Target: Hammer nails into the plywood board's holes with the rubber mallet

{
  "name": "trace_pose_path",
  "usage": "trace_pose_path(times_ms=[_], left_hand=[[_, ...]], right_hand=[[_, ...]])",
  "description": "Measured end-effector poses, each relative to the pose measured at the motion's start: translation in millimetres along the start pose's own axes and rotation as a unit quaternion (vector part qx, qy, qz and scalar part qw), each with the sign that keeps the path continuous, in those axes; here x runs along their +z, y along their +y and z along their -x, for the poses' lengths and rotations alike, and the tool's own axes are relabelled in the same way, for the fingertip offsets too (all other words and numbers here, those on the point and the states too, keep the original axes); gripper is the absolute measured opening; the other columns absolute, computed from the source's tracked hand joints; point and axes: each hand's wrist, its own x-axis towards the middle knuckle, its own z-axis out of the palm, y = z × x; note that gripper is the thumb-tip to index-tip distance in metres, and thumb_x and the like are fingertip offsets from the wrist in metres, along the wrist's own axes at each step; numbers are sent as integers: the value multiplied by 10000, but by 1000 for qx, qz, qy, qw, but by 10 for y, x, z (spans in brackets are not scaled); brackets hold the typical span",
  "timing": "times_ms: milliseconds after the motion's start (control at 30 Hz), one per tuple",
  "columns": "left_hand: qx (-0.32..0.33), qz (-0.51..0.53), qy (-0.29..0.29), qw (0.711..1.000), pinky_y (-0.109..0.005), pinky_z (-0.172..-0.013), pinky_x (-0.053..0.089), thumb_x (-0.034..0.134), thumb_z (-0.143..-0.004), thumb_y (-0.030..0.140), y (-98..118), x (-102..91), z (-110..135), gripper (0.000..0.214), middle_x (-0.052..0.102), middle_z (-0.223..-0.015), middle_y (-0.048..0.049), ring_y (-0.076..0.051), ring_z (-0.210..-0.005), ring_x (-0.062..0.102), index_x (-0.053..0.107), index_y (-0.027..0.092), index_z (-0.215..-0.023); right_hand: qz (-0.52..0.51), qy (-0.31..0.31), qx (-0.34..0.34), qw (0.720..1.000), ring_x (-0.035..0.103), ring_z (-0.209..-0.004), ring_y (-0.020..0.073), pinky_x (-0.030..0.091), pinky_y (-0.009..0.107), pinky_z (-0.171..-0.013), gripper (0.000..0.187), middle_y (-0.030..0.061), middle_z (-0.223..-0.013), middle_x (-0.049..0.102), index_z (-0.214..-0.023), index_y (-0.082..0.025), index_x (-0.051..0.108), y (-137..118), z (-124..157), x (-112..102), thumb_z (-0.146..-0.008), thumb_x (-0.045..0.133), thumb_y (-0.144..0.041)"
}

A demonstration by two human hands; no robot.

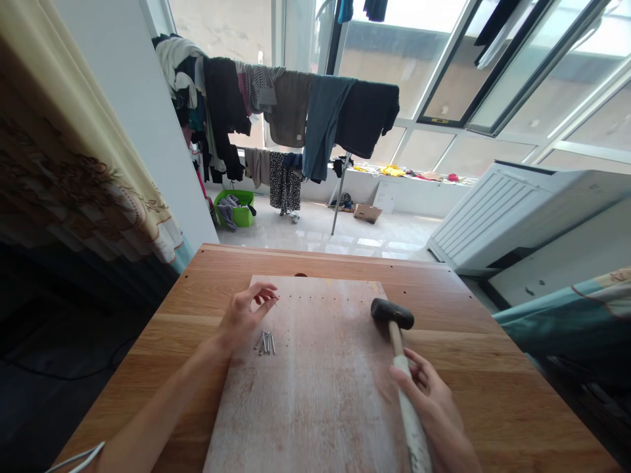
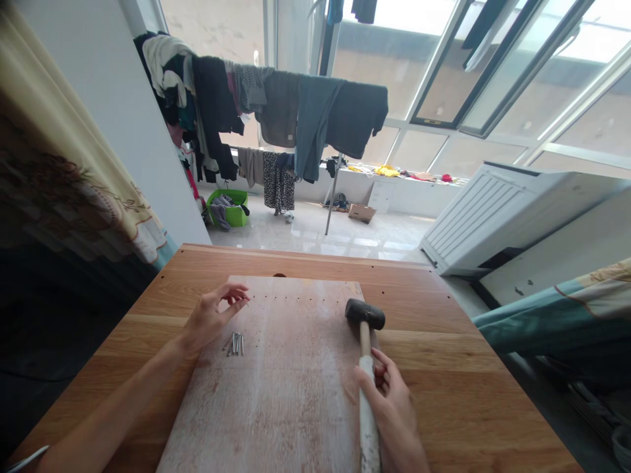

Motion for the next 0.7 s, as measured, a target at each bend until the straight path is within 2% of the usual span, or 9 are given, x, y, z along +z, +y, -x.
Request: trace_pose_path(times_ms=[100, 200, 267, 333, 400, 467, 600, 700], left_hand=[[36, -41, 2, 998, -322, -808, 556, 631, -898, 321, -43, 61, -153, 153, 772, -913, -14, -171, -778, 673, 690, 232, -1007], [47, -51, 7, 998, -311, -805, 552, 620, -892, 318, -122, 123, -202, 118, 762, -896, -12, -171, -779, 666, 700, 232, -892], [46, -48, 9, 998, -293, -772, 547, 616, -893, 326, -164, 142, -195, 132, 759, -881, -10, -169, -774, 660, 709, 236, -867], [42, -46, 15, 998, -282, -755, 544, 616, -898, 343, -190, 138, -182, 146, 760, -875, -7, -168, -770, 656, 718, 241, -870], [38, -43, 21, 998, -279, -760, 545, 613, -904, 351, -207, 119, -176, 157, 763, -878, -9, -167, -771, 654, 725, 243, -880], [39, -40, 19, 998, -277, -765, 547, 612, -903, 344, -221, 99, -175, 163, 768, -882, -14, -168, -772, 654, 735, 242, -878], [44, -32, 11, 998, -260, -713, 542, 607, -904, 328, -258, 90, -178, 171, 771, -896, -27, -167, -765, 660, 746, 233, -872], [46, -27, 8, 999, -253, -706, 536, 606, -904, 327, -289, 93, -208, 172, 766, -881, -21, -159, -753, 659, 748, 234, -873]], right_hand=[[-137, -76, 118, 981, 712, -744, 228, 594, 284, -602, 655, 23, -786, 726, -1077, -160, 702, -82, 61, -76, -598, 840, -584], [-280, -122, 160, 939, 665, -633, 158, 509, 186, -406, 641, -13, -778, 708, -1148, -213, 670, -106, 209, -74, -615, 906, -480], [-355, -160, 184, 903, 541, -462, 74, 412, 126, -329, 563, -44, -745, 682, -1145, -259, 647, -87, 287, -50, -677, 902, -441], [-402, -196, 200, 872, 379, -344, 18, 324, 94, -277, 473, -77, -650, 616, -1058, -252, 658, -61, 312, -26, -689, 895, -430], [-427, -216, 198, 855, 303, -304, -1, 270, 82, -249, 428, -104, -578, 534, -993, -224, 671, -44, 296, 4, -686, 888, -429], [-433, -217, 188, 854, 299, -294, -6, 272, 77, -248, 436, -114, -563, 502, -1015, -211, 676, -35, 267, 49, -701, 885, -430], [-408, -218, 157, 872, 275, -260, 2, 262, 95, -215, 535, -133, -540, 493, -1060, -241, 643, 3, 251, 180, -670, 907, -495], [-378, -231, 135, 886, 298, -262, 5, 291, 98, -215, 503, -131, -586, 514, -1112, -261, 596, 25, 292, 280, -772, 834, -545]])
